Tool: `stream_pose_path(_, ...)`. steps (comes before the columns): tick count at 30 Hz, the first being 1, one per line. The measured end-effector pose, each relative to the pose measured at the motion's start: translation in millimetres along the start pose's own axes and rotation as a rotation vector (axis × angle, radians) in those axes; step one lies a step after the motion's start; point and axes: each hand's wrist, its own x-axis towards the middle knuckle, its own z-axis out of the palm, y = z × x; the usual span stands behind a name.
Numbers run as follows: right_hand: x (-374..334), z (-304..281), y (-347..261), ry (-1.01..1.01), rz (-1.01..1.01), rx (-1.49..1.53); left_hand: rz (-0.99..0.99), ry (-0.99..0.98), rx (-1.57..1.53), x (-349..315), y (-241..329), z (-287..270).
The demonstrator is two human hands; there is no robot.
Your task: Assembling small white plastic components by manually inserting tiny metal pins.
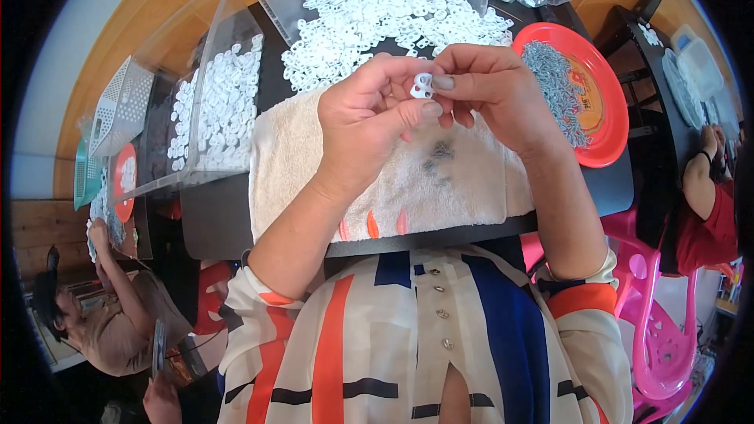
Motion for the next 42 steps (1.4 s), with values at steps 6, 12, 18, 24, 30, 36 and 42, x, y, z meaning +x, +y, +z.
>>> stream_pose_path(6, 0, 3, 0, -0.01, -0.034, -0.07, 0.099, -0.041, 0.051, 0, -2, -4)
stream_pose_path(12, -3, 7, -2, -0.037, 0.025, 0.071, 0.181, -0.083, 0.014, -2, 1, -3)
stream_pose_path(18, -7, 14, -4, -0.023, 0.043, 0.163, 0.232, -0.091, -0.043, -3, 1, -3)
stream_pose_path(24, -7, 14, -2, -0.038, 0.038, 0.162, 0.286, -0.107, -0.028, -5, -1, -5)
stream_pose_path(30, -8, 13, -1, -0.028, 0.096, 0.172, 0.324, -0.035, 0.083, -6, -14, -6)
stream_pose_path(36, -7, 11, 0, -0.049, 0.122, 0.2, 0.409, -0.017, 0.213, -6, -16, -8)
stream_pose_path(42, -6, 11, 2, -0.052, 0.142, 0.201, 0.469, -0.041, 0.311, -5, -14, -8)
